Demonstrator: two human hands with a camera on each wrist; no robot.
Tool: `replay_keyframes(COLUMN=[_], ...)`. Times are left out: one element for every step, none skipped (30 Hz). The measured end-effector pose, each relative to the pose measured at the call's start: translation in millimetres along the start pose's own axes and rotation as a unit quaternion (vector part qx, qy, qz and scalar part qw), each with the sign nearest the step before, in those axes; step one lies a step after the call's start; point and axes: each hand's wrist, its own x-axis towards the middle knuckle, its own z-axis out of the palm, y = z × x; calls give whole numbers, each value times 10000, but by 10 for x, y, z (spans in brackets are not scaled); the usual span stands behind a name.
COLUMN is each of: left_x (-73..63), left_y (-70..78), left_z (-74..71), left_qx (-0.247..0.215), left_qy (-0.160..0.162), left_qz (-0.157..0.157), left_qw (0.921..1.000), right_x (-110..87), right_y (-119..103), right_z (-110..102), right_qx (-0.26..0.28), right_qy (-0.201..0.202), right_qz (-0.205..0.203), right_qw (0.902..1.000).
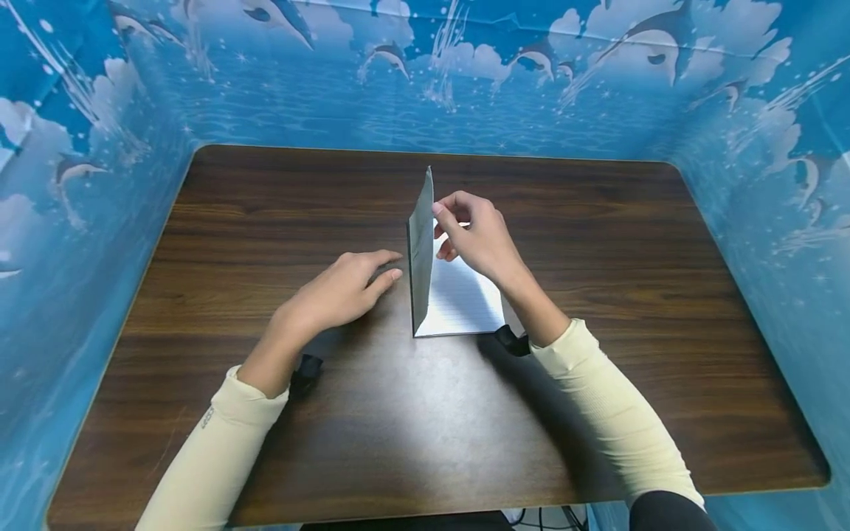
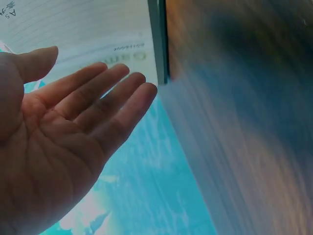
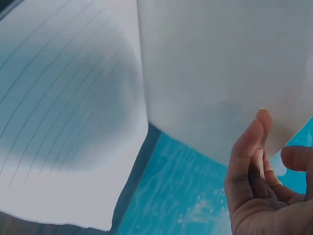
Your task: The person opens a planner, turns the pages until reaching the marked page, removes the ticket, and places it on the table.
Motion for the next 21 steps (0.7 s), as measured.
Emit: replay_keyframes(left_x=[-26,-49,-71,-93,-111,-132,-153,-175,-197,-219,-241,-265,-286,-310,-334,-359,-384,-410,-436,-459,-480], left_y=[-10,-23,-35,-48,-62,-75,-91,-106,-122,-138,-153,-169,-186,-205,-226,-249,-273,-299,-323,-350,-378], left_z=[-28,-49,-66,-80,-89,-98,-104,-109,-113,-117,-121,-125,-128,-130,-133,-136,-139,-142,-145,-147,-153], left_qx=[0,15,37,73,106,119,126,138,161,173,182,192,220,251,281,297,324,345,348,341,328], left_qy=[49,79,99,103,112,123,125,128,141,150,159,158,153,143,126,99,70,43,22,14,29], left_qz=[-19,-48,-71,-107,-144,-150,-163,-171,-175,-195,-212,-241,-279,-321,-379,-454,-523,-582,-627,-679,-722], left_qw=[10000,10000,9999,9999,9998,9997,9997,9997,9996,9995,9995,9994,9993,9991,9988,9985,9981,9977,9974,9971,9968], right_x=[-1,-1,-1,1,4,9,18,28,40,56,72,93,115,139,164,188,211,232,251,270,288], right_y=[-19,-35,-51,-68,-87,-104,-123,-144,-166,-191,-218,-244,-272,-302,-331,-358,-382,-405,-425,-440,-450], right_z=[30,60,89,118,149,178,211,243,275,309,342,375,410,445,482,520,558,597,637,677,719], right_qx=[-21,-64,-111,-151,-178,-210,-238,-263,-276,-295,-325,-362,-412,-439,-469,-512,-553,-569,-586,-597,-630], right_qy=[-77,-141,-197,-239,-264,-284,-313,-346,-375,-396,-412,-441,-474,-515,-568,-626,-693,-775,-856,-934,-1004], right_qz=[13,36,55,83,119,158,200,227,260,276,283,270,242,213,186,152,142,132,135,132,118], right_qw=[10000,9999,9997,9996,9994,9993,9990,9988,9986,9984,9982,9980,9977,9975,9971,9966,9960,9953,9945,9937,9929])
